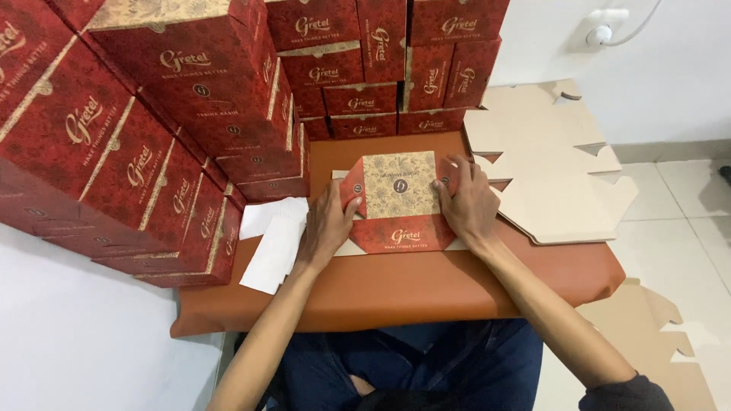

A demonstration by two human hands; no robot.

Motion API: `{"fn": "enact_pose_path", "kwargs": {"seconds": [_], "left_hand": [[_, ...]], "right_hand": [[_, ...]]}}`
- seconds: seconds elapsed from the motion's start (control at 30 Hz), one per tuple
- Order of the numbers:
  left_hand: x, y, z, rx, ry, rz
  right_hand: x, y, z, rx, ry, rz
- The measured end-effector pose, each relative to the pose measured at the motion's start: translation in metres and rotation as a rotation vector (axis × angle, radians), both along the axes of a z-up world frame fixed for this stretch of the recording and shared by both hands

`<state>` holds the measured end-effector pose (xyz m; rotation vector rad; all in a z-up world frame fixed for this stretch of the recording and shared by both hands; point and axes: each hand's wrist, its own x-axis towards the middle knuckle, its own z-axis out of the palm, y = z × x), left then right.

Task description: The person assembles a flat cardboard box by folding the sides and tucking the flaps into place. They then place a small white paper insert inside the box and close the lid. The finished box is placed on a stack of similar boxes.

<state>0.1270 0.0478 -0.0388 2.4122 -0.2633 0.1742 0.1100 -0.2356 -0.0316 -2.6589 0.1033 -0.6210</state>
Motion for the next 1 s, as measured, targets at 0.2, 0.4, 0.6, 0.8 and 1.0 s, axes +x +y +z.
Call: {"fn": "enact_pose_path", "kwargs": {"seconds": [0.2, 0.4, 0.6, 0.8, 1.0], "left_hand": [[-0.005, -0.004, -0.009, 0.091, -0.141, -0.012], [-0.004, -0.003, -0.023, 0.146, -0.231, 0.017], [0.001, -0.002, -0.034, 0.236, -0.279, 0.064], [-0.006, -0.009, -0.031, 0.283, -0.381, -0.039], [-0.041, -0.028, 0.026, 0.404, -0.004, -0.403]], "right_hand": [[-0.021, 0.007, -0.002, -0.220, -0.144, 0.086], [-0.030, 0.019, 0.009, -0.327, 0.042, 0.132], [-0.019, 0.014, -0.006, -0.331, 0.263, 0.275], [-0.016, 0.013, -0.010, -0.326, 0.366, 0.307], [-0.015, 0.010, -0.013, -0.322, 0.366, 0.342]]}}
